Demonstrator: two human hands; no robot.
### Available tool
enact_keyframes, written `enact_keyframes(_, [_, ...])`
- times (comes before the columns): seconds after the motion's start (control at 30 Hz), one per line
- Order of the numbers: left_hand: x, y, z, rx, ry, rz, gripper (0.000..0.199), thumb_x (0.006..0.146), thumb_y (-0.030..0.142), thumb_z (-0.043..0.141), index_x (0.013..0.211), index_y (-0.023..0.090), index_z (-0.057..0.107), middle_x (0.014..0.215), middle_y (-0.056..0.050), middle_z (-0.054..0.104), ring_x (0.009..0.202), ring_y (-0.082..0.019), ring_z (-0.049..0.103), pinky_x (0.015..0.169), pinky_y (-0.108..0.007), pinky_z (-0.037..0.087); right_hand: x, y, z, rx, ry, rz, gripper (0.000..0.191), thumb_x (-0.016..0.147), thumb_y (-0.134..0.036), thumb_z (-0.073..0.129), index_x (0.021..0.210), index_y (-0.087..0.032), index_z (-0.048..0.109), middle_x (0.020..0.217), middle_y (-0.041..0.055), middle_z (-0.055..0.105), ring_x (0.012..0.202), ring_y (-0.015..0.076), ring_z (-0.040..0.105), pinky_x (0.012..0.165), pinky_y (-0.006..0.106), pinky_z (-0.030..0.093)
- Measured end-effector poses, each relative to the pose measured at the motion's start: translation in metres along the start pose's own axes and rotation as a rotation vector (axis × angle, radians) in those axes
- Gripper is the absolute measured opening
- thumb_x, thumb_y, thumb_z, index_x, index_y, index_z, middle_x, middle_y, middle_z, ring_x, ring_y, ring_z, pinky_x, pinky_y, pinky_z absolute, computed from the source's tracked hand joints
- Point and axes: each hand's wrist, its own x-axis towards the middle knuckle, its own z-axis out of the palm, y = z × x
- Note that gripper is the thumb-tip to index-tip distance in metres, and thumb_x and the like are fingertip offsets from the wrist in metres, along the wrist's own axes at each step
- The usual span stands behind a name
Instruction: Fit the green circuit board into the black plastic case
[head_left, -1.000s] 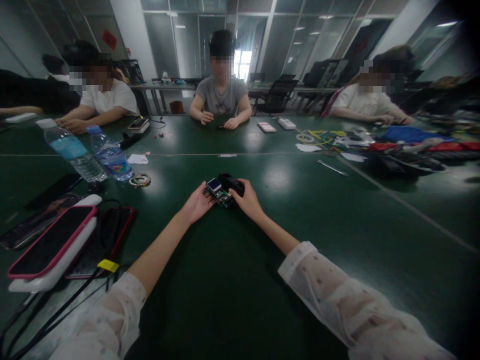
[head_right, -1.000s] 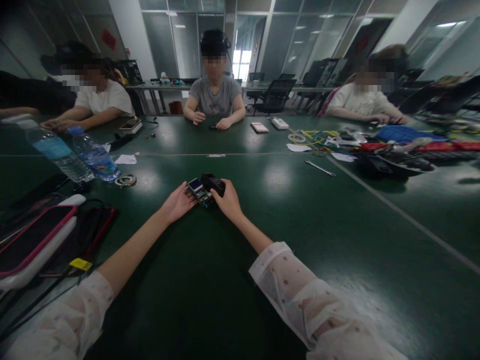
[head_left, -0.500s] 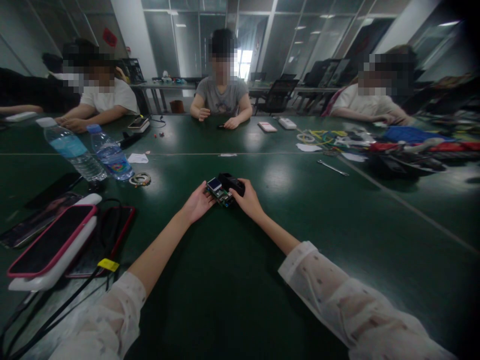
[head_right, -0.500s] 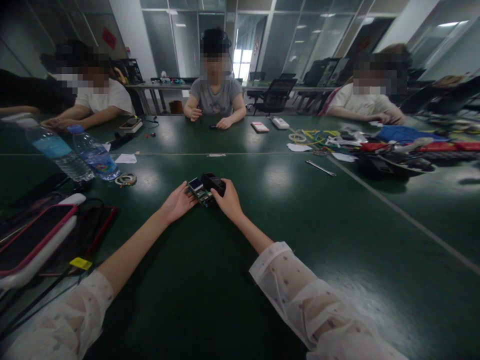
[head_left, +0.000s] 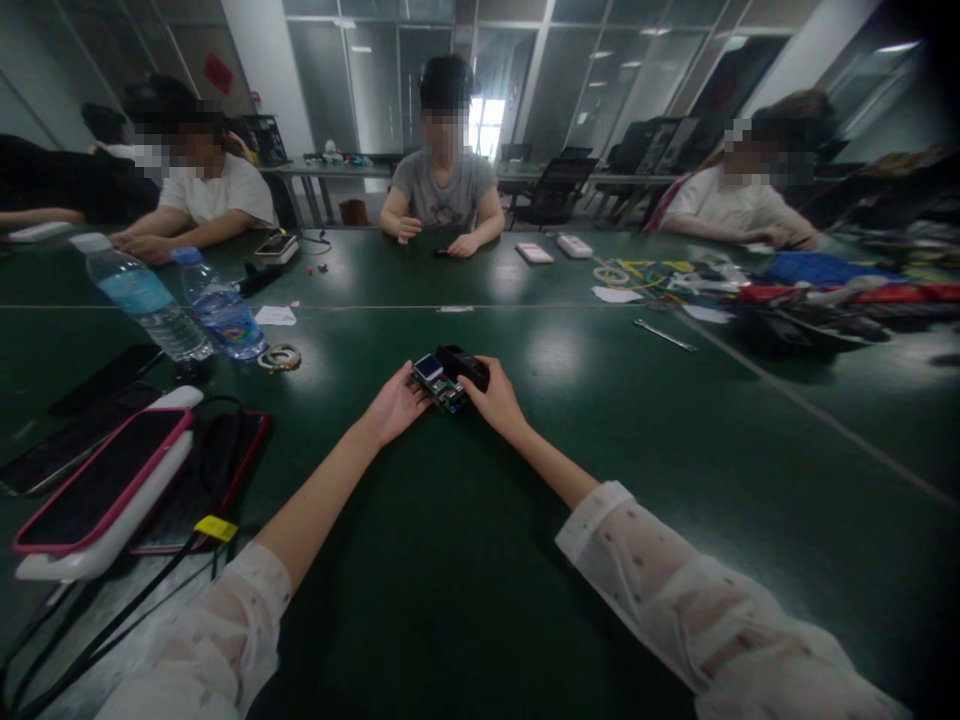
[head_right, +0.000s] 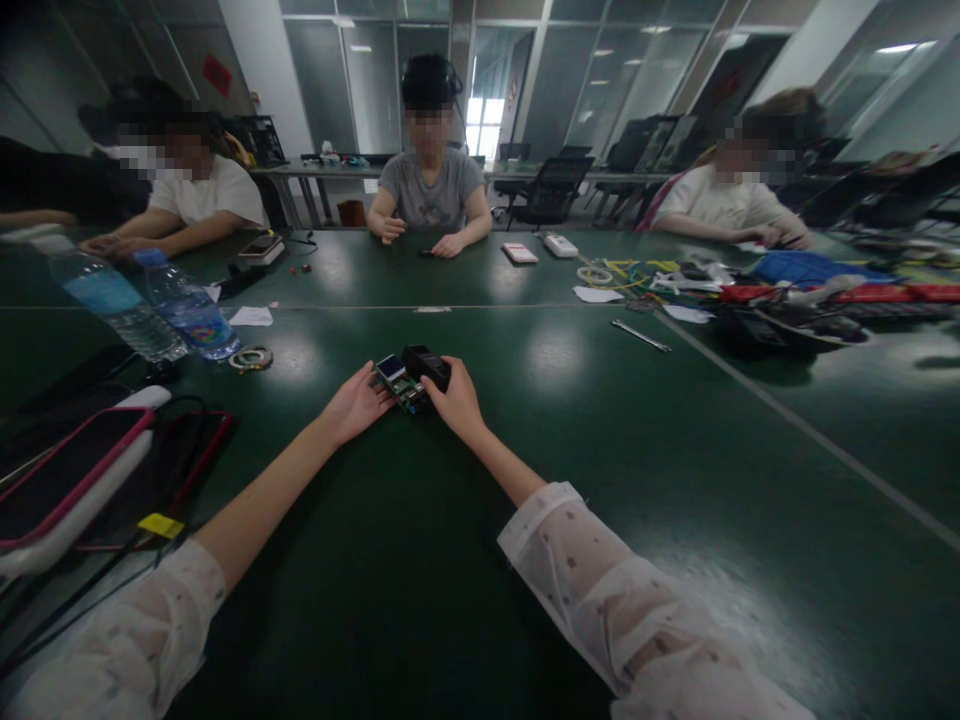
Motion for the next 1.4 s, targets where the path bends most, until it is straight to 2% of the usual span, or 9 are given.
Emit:
enact_keyframes(0.6, [-0.0021, 0.0009, 0.0018, -0.01, 0.023, -0.012, 0.036, 0.089, 0.037, 0.052, 0.12, 0.018, 0.054, 0.106, -0.012, 0.065, 0.105, -0.021, 0.062, 0.095, -0.034, 0.049, -0.0008, -0.0006, -0.0009, 0.004, -0.001, -0.008, 0.044, 0.082, -0.038, 0.062, 0.12, -0.019, 0.05, 0.116, 0.0137, 0.061, 0.106, 0.0278, 0.06, 0.092, 0.047, 0.049])
enact_keyframes(0.93, [0.0008, -0.0002, 0.0, -0.011, 0.019, -0.004, 0.031, 0.09, 0.035, 0.051, 0.115, 0.017, 0.056, 0.099, -0.01, 0.066, 0.097, -0.019, 0.064, 0.094, -0.033, 0.048, -0.0003, -0.0022, -0.0003, 0.002, 0.017, -0.013, 0.042, 0.081, -0.036, 0.062, 0.118, -0.018, 0.051, 0.115, 0.0139, 0.061, 0.108, 0.0288, 0.059, 0.094, 0.048, 0.047])
enact_keyframes(1.4, [-0.0017, 0.0004, 0.0016, 0.01, 0.012, -0.002, 0.034, 0.087, 0.037, 0.054, 0.115, 0.016, 0.056, 0.107, -0.012, 0.064, 0.103, -0.022, 0.062, 0.098, -0.034, 0.047, 0.0001, 0.0015, 0.0002, 0.003, 0.013, -0.018, 0.046, 0.08, -0.038, 0.064, 0.12, -0.019, 0.05, 0.116, 0.0137, 0.061, 0.106, 0.0282, 0.06, 0.093, 0.047, 0.048])
